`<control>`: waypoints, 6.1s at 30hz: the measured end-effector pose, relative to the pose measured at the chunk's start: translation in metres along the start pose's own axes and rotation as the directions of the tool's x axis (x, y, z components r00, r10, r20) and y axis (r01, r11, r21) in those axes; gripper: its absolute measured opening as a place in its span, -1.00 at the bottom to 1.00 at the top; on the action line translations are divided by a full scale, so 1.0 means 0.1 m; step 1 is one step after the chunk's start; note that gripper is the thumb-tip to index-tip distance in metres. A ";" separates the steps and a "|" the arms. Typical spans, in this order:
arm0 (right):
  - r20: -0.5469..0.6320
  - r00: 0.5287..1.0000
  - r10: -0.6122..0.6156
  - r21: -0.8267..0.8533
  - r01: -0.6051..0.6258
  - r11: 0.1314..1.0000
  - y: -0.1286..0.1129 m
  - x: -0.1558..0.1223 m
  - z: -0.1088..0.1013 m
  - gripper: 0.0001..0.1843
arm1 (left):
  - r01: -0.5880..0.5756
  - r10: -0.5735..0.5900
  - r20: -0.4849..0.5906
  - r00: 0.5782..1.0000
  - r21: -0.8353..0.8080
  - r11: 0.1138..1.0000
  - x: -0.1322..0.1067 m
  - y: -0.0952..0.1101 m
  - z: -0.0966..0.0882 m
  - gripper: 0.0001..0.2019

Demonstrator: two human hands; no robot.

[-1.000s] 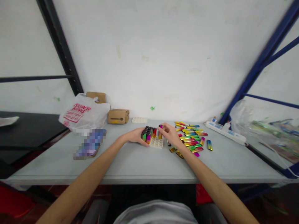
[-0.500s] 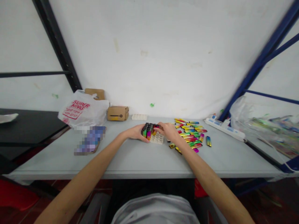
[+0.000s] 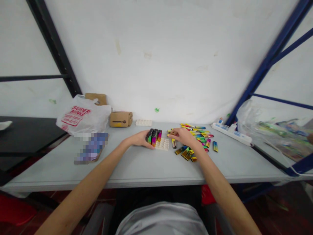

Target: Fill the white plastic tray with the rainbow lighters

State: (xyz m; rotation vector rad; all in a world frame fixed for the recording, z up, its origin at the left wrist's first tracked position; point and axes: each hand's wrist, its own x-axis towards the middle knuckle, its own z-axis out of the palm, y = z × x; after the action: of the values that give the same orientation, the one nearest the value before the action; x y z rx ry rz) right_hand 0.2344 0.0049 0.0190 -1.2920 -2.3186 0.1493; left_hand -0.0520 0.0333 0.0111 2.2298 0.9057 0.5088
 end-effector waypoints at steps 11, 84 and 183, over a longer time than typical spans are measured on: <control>0.138 0.988 0.066 0.012 -0.068 0.998 0.30 -0.04 0.08 -0.59 | 0.001 0.000 0.025 1.000 -0.046 0.999 0.01 -0.03 0.01 -0.18; -0.313 0.946 0.083 0.208 -0.017 0.978 -0.24 -0.01 0.25 -0.57 | -0.016 0.017 0.012 1.000 -0.017 1.000 0.00 0.00 0.00 -0.19; -0.358 0.880 0.311 0.397 -0.158 0.904 -0.09 -0.01 0.32 -0.43 | 0.017 -0.016 -0.039 0.999 0.007 1.000 0.03 -0.13 0.02 -0.13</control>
State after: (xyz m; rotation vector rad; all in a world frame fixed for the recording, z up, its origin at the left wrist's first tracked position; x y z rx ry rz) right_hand 0.2134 0.0035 -0.0065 -1.2707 -1.6750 0.3284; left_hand -0.0549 0.0422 0.0008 2.2245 0.9465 0.5431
